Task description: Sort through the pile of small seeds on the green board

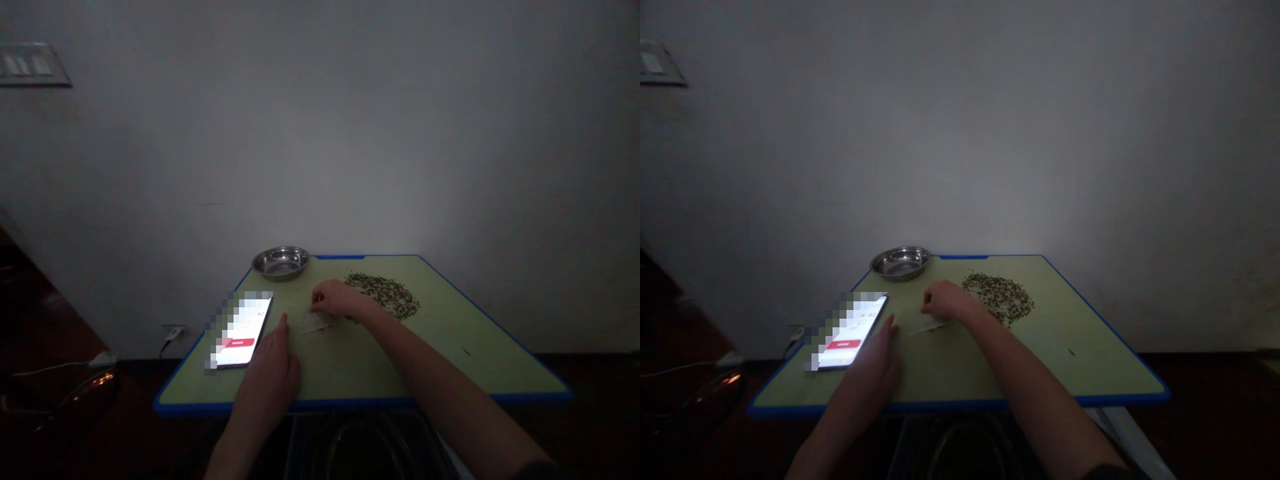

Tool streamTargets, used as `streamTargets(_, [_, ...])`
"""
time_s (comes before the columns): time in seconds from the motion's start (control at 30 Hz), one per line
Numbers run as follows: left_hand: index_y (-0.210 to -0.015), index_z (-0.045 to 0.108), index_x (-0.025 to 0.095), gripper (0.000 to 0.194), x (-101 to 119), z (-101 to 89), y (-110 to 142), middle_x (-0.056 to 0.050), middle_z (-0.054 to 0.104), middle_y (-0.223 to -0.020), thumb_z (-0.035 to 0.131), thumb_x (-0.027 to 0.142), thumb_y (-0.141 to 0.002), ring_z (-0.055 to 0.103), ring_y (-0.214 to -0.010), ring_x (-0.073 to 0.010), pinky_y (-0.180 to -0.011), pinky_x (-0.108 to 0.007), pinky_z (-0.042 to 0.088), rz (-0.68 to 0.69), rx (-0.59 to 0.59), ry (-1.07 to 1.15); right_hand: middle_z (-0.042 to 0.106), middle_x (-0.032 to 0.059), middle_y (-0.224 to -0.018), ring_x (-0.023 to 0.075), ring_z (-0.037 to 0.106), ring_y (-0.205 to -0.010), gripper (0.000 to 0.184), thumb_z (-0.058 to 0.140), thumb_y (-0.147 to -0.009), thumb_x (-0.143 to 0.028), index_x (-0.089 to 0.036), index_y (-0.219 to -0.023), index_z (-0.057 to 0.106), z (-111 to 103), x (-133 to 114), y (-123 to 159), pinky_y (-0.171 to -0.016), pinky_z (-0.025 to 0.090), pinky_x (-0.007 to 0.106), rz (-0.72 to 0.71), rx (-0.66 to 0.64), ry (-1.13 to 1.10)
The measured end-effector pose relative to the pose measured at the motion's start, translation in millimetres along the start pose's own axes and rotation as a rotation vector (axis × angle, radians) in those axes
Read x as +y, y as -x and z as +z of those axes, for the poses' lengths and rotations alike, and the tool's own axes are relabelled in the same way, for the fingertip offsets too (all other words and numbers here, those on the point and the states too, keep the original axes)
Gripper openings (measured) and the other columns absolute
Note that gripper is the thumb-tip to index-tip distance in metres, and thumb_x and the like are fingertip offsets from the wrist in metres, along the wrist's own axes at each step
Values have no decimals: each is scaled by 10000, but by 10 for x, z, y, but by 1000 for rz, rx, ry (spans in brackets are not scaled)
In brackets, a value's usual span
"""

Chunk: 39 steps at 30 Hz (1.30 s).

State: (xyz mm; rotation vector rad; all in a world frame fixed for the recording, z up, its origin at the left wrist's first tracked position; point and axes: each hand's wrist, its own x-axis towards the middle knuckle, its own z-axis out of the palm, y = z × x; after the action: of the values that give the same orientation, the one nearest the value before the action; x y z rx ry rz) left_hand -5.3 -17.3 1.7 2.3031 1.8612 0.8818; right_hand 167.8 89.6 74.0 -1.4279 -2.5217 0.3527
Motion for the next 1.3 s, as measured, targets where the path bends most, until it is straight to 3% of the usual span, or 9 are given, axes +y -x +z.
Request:
streamTargets(0.27, [-1409, 314, 94, 647, -32, 27, 1, -167, 567, -1296, 362, 105, -764, 524, -1217, -249, -1030, -474, 429, 27, -3, 13, 728, 26, -770, 108, 600, -617, 194, 689, -776, -308, -166, -892, 753, -12, -82, 233, -556, 397, 184, -104, -145, -116])
streamTargets(0.6, [-1395, 333, 81, 614, 1, -14, -12, -167, 530, -1349, 343, 146, -784, 481, -1274, -246, -1056, -473, 411, 24, -27, -8, 708, 22, -710, 114, 577, -604, 199, 696, -738, -318, -148, -826, 752, 77, 183, 677, -539, 379, 197, -51, -90, -216])
streamTargets(0.93, [-1372, 378, 67, 591, 79, -89, -20, -169, 539, -1353, 339, 155, -790, 501, -1259, -255, -1054, -479, 414, -7, -52, -22, 655, -1, -648, 101, 551, -577, 165, 705, -729, -309, -149, -755, 733, 134, 208, 1049, -522, 357, 192, 5, -61, -300])
streamTargets(1.3, [-1377, 380, 76, 612, 51, -75, -35, -159, 528, -1368, 366, 177, -773, 486, -1276, -261, -1069, -488, 399, -12, -59, -28, 581, -31, -589, 82, 484, -550, 150, 676, -749, -280, -137, -732, 718, 137, 238, 1144, -512, 326, 193, 14, -91, -366])
